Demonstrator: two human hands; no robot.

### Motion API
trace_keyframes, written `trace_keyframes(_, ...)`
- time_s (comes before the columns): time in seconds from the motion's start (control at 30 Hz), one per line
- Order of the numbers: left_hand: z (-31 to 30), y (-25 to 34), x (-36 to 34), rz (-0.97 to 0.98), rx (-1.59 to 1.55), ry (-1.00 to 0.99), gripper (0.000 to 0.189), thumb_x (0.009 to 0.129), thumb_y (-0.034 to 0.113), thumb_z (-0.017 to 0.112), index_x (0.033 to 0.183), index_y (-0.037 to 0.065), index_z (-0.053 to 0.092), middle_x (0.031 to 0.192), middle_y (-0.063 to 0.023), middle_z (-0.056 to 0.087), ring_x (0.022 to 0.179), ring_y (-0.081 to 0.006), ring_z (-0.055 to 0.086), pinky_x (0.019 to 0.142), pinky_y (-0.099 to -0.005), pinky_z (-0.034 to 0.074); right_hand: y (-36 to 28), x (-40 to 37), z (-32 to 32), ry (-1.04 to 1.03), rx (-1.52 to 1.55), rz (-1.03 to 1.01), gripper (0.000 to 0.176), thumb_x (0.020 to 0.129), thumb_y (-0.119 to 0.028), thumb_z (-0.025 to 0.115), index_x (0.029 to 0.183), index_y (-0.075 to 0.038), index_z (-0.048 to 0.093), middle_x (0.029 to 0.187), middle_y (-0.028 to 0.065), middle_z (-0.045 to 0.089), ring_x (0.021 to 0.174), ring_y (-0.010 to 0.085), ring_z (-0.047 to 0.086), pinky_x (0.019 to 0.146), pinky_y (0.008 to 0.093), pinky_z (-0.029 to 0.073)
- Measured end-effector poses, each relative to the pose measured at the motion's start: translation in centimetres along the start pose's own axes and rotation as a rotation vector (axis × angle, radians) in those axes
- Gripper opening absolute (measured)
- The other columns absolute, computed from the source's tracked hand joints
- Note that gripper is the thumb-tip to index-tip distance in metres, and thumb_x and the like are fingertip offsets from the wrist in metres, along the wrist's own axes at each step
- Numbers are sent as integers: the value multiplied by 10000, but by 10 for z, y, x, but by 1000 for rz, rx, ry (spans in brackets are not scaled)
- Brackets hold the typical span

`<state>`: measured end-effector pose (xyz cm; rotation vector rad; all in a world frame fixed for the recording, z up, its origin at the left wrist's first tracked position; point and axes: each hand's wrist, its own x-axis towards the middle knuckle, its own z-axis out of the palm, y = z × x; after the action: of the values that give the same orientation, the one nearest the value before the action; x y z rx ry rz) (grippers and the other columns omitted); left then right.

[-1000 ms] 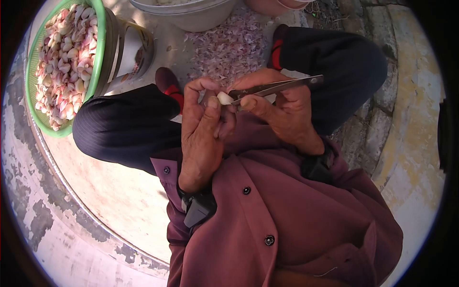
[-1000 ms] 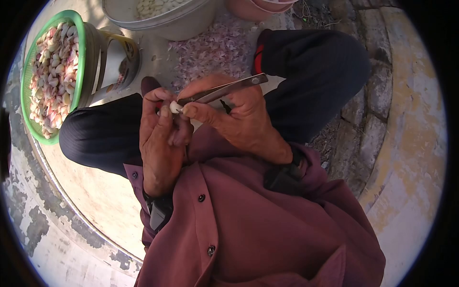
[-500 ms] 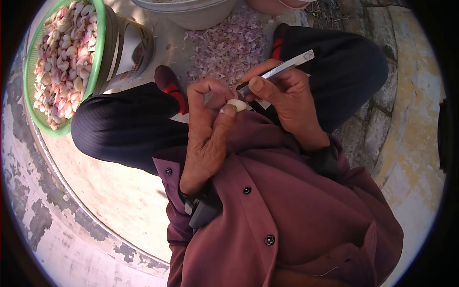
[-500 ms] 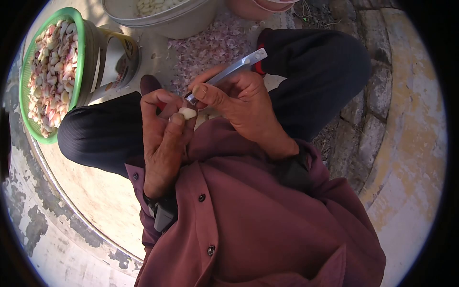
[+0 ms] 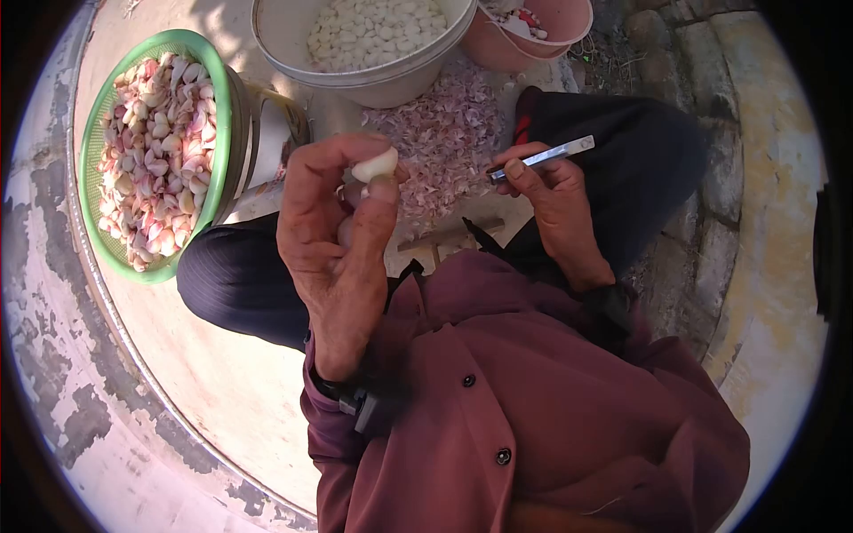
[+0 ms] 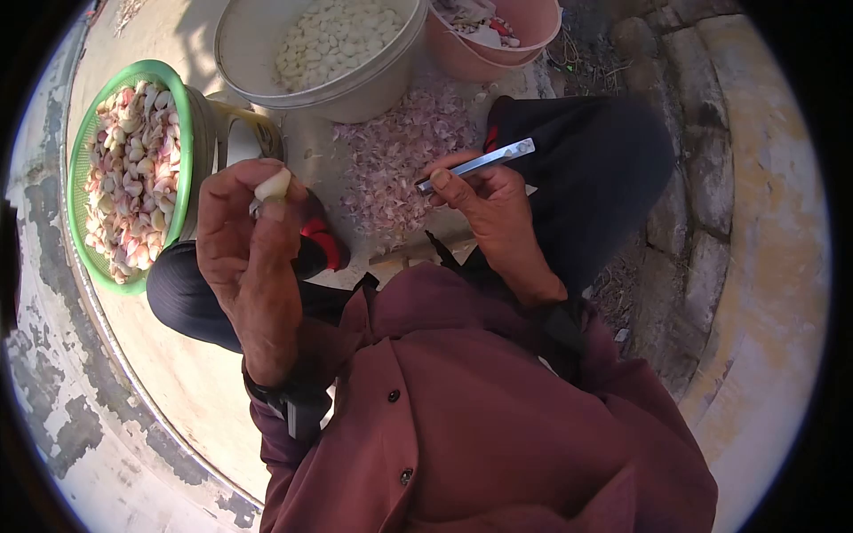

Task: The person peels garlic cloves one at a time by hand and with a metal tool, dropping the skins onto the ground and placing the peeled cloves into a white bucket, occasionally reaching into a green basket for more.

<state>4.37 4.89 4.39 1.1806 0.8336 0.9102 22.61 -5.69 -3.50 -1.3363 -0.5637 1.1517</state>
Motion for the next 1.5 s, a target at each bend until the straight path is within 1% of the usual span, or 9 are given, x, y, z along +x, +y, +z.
trace_keyframes(0.07, 6, 31, 48, 195, 102, 77, 293, 873, 4, 612, 1156, 31, 538, 1074, -50, 578, 750, -57, 499, 666, -203, 414, 10, -5, 3, -25, 25, 43, 154, 930, -167, 620, 993, -33, 660, 885, 11, 664, 781, 59, 590, 723, 219, 474)
trace_keyframes(0.13, 7, 52, 95, 328, 628, 47, 345, 876, 45, 599, 1210, 29, 515, 1105, -79, 585, 789, -70, 512, 713, -225, 414, 13, -10, 7, -75, 12, 87, 144, 925, -152, 626, 993, -29, 661, 886, 10, 661, 779, 52, 584, 720, 215, 470)
trace_keyframes(0.2, 10, 46, 126, 458, 581, 72, 457, 893, 205, 628, 1301, 52, 489, 1161, -96, 575, 836, -86, 479, 785, -241, 404, 16, -13, 12, -74, 54, 31, 147, 920, -148, 633, 992, -23, 661, 876, 5, 659, 784, 47, 582, 723, 212, 467)
trace_keyframes(0.3, -10, 44, 139, 174, 138, -59, 367, 879, 71, 552, 1234, 5, 487, 1146, -103, 573, 850, -91, 510, 791, -265, 402, 16, -14, 12, -74, 67, 10, 156, 918, -152, 637, 993, -17, 661, 853, -2, 660, 783, 48, 585, 727, 209, 466)
trace_keyframes(0.4, -19, 13, 108, -40, -255, -104, 359, 871, 39, 492, 1223, -28, 478, 1207, -128, 554, 1069, -162, 535, 918, -292, 383, 17, -13, 7, -53, 70, 92, 167, 913, -157, 644, 998, -14, 660, 866, 3, 663, 796, 49, 587, 733, 206, 465)
trace_keyframes(0.8, -14, -41, -26, -418, -295, 169, 196, 864, -10, 653, 1054, 7, 608, 1157, -92, 608, 977, -96, 580, 883, -220, 451, -7, 0, 43, -229, 129, -105, 247, 908, -156, 650, 1069, 28, 614, 1015, 93, 664, 970, 133, 605, 893, 272, 461)
trace_keyframes(1.0, -2, -39, -36, -231, -159, 172, 215, 865, -67, 614, 1068, -1, 591, 1034, -53, 621, 901, -95, 600, 807, -218, 480, -16, -5, 59, -267, 145, -85, 238, 911, -144, 648, 1087, 12, 608, 1012, 99, 670, 939, 126, 620, 854, 248, 486)
trace_keyframes(1.17, 2, -38, -37, 28, 316, 153, 289, 759, -118, 653, 1010, 13, 596, 886, -58, 599, 807, -123, 618, 716, -241, 492, -18, -7, 58, -217, 181, -23, 233, 914, -137, 642, 1087, 16, 610, 995, 96, 675, 928, 109, 617, 842, 243, 490)
trace_keyframes(1.5, 7, -34, -36, 295, 653, 111, 318, 663, -131, 685, 927, 11, 579, 950, -89, 616, 751, -206, 595, 656, -288, 489, -29, -16, 59, -181, 107, -80, 223, 918, -144, 638, 1058, 29, 623, 966, 85, 679, 873, 93, 612, 792, 221, 484)
